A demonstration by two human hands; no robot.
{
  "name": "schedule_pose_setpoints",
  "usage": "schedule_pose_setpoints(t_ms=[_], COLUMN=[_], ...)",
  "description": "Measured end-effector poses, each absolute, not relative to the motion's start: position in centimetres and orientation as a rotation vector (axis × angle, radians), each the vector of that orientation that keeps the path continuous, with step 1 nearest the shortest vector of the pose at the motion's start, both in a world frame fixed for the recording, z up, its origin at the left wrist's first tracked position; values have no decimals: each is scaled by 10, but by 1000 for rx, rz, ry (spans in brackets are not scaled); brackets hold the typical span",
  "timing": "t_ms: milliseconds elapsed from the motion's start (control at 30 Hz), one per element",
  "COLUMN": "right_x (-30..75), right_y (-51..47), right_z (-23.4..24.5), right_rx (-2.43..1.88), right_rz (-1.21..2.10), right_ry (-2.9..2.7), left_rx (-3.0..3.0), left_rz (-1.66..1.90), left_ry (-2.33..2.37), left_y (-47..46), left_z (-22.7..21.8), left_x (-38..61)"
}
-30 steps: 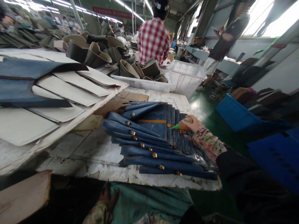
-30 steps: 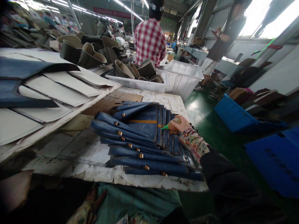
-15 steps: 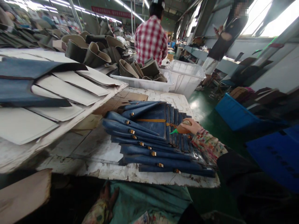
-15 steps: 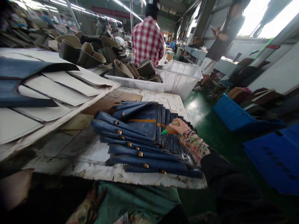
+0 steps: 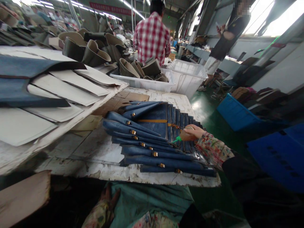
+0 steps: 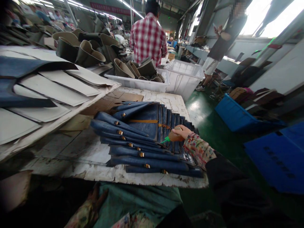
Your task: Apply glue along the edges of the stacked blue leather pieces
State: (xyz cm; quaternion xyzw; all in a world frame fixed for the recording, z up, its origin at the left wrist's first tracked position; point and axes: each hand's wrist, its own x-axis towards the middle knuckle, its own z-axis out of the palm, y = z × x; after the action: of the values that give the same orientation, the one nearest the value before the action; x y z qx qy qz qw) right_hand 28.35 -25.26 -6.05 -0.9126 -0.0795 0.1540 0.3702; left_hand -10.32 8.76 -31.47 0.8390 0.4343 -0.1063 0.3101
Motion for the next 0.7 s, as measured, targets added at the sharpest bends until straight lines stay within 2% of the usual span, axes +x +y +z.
schedule_pose_setpoints(t_ms=[300, 700], right_x=[275, 259], right_y=[-263, -255], right_z=[-64, -56], right_rx=[-2273, -2231], right_rz=[452, 358], right_ry=[-169, -173], left_rx=[2230, 2240], left_rz=[-315, -330], left_ry=[1155, 1140], left_y=[89, 89], left_z=[-316, -313], left_x=[-103, -103])
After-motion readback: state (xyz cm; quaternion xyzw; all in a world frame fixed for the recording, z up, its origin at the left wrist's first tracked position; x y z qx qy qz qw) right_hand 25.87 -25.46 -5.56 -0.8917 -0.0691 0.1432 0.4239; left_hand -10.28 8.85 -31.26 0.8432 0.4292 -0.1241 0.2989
